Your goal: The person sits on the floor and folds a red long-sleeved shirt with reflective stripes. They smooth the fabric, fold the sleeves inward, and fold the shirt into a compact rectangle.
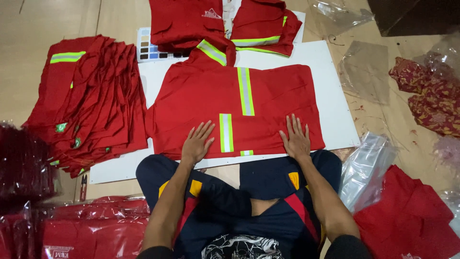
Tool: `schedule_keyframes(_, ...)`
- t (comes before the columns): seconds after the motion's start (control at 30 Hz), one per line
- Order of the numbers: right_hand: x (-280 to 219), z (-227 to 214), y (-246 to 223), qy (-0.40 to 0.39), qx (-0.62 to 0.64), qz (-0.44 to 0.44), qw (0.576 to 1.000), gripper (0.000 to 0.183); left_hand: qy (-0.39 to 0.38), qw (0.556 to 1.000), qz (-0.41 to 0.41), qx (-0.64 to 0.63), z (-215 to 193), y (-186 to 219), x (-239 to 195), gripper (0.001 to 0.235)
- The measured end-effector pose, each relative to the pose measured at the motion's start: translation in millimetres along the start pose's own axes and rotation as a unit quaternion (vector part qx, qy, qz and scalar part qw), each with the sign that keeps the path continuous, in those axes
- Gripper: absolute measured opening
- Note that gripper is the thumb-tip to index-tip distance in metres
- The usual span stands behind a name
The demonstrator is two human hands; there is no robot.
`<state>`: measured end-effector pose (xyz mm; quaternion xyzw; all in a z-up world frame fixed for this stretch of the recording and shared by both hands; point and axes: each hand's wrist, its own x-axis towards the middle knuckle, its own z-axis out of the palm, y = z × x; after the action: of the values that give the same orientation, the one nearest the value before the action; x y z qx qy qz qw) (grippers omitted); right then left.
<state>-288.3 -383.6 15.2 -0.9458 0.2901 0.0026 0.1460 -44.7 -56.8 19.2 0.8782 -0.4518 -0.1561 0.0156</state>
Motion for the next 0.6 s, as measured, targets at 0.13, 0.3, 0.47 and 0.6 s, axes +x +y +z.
schedule_keyframes(0.13, 2, 8, 11, -0.030, -0.032, 0.012, 0.999, 0.066, -0.013, 1.000, -0.003, -0.001, -1, 3, -5, 0.058)
schedule_keyframes(0.3, 37, 85, 85, 0.140, 0.089, -0.089, 0.982, 0.051, -0.010, 1.000, -0.012, -0.009, -12, 9, -7, 0.058)
schedule_keyframes(0.47, 31, 21, 85, 0.312, 0.247, 0.106, 0.911, 0.036, 0.059, 0.998, -0.009, -0.017, -29, 23, -7, 0.057)
schedule_keyframes(0.6, 43, 37, 97, 0.332, 0.161, 0.105, 0.923, 0.024, 0.127, 0.991, -0.002, -0.044, -16, 26, 13, 0.057)
